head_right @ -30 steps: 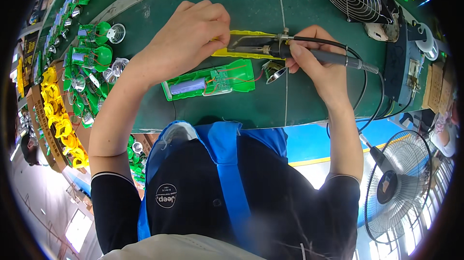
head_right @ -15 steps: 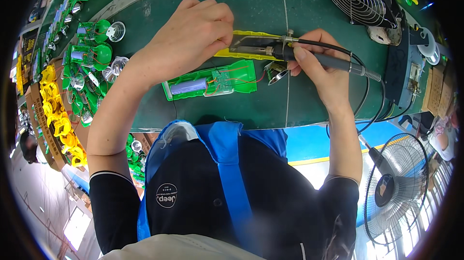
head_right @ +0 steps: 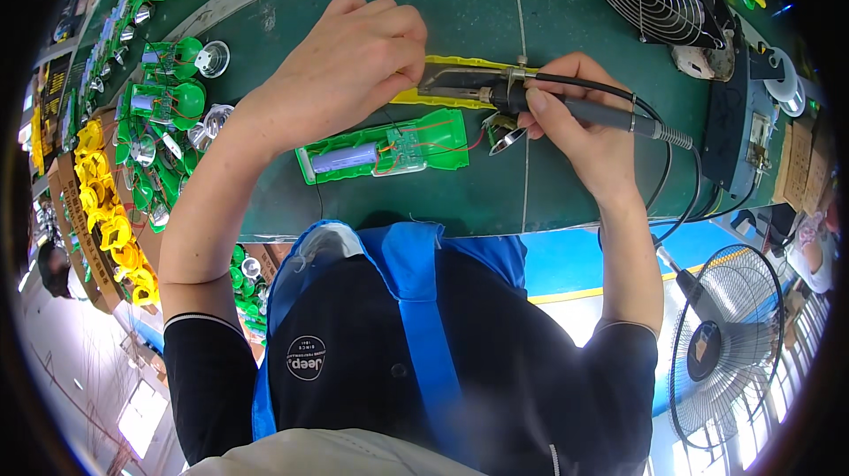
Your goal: Assembling hand-held flashlights by soldering components and wires onto circuit boards and housing them in plastic casings.
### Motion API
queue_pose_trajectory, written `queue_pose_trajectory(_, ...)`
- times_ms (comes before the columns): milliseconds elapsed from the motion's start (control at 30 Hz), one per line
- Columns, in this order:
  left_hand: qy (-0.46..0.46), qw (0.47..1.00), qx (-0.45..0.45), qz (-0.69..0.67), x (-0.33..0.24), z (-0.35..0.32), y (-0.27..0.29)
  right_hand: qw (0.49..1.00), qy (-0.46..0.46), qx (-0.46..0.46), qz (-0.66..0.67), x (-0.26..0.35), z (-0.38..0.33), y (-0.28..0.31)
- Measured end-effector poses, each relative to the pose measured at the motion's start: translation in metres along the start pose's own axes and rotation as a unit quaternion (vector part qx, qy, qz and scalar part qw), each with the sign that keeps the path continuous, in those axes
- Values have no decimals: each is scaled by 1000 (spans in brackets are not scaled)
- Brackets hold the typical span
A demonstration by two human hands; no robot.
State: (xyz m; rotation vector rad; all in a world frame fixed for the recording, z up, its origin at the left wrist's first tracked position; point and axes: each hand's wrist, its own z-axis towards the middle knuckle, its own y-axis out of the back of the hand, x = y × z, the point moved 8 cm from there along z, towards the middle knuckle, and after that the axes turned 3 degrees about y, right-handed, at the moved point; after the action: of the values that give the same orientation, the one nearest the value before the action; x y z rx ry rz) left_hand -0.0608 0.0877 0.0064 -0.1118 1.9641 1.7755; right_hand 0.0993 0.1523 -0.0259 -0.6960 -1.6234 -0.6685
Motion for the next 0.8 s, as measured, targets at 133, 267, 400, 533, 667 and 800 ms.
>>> queue_pose_trajectory(133, 2, 1000, 4, 5, 0, 0, 0, 1000, -8, -3, -12, -1, 0, -1)
queue_pose_trajectory(267, 1, 1000, 0, -1, 0, -1, 0, 1000, -6, -1, 7, -4, -3, 5)
queue_pose_trajectory(400, -1, 1000, 4, 6, -1, 0, 0, 997, 40, -52, 37, -6, -12, 22)
queue_pose_trajectory(533, -3, 1000, 1, 6, -1, 0, 0, 992, 78, -67, 75, -9, -18, 26)
queue_pose_trajectory(667, -4, 1000, 5, 14, -1, 0, 0, 987, 100, -79, 96, -16, -21, 25)
queue_pose_trajectory(800, 1, 1000, 16, 16, -1, 1, -1, 982, 134, -84, 104, -15, -24, 26)
